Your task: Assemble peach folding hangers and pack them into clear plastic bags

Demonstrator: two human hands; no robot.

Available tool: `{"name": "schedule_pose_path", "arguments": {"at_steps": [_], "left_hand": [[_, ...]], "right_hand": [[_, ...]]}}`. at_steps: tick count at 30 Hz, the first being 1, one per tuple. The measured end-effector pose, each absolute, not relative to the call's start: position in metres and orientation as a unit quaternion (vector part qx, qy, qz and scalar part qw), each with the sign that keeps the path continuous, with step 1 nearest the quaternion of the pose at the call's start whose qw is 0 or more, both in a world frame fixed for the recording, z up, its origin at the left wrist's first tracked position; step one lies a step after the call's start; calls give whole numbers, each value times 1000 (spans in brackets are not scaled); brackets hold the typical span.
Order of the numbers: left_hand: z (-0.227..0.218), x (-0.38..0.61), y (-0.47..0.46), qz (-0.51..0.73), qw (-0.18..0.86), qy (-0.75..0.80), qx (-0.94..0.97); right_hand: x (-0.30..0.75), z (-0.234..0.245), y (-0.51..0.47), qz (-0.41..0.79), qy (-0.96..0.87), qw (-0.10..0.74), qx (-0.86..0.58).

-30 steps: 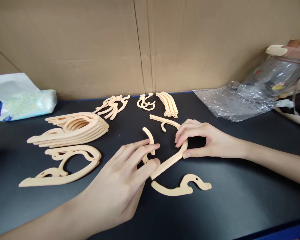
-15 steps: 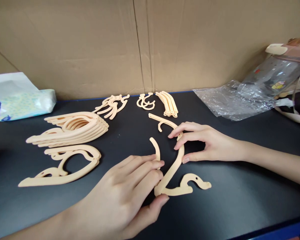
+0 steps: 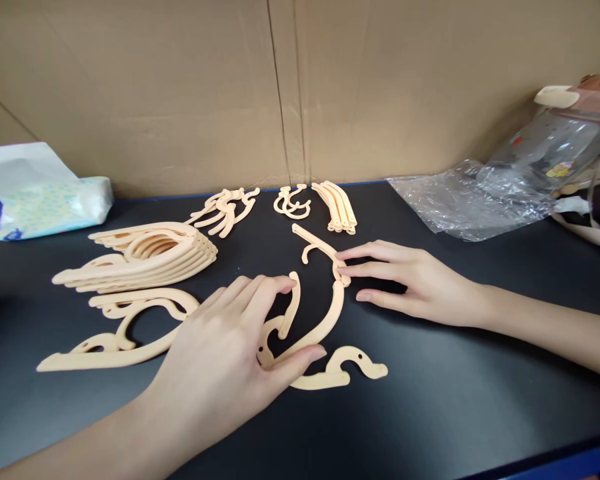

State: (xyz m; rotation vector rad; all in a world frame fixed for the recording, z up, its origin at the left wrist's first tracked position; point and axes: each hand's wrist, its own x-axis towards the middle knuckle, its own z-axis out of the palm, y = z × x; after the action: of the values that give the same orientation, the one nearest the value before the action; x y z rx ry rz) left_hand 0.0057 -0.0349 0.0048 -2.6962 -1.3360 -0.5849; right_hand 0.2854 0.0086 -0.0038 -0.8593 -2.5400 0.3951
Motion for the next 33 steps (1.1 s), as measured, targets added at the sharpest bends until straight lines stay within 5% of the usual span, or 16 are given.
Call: {"name": "schedule_pose_path", "arguments": {"at_steps": [16,27,33], "left_hand": [[3,5,-34,-210,-103,-394,-889],[3,4,-30,-203,106,-357,-906],[6,5,-33,-194,115,-358,-906]], "right_hand": [[286,-6,9,119,-931,183,-294],[283,-2,7,100,-931,239,-259],[283,0,5,107,-954,205,-192]]}}
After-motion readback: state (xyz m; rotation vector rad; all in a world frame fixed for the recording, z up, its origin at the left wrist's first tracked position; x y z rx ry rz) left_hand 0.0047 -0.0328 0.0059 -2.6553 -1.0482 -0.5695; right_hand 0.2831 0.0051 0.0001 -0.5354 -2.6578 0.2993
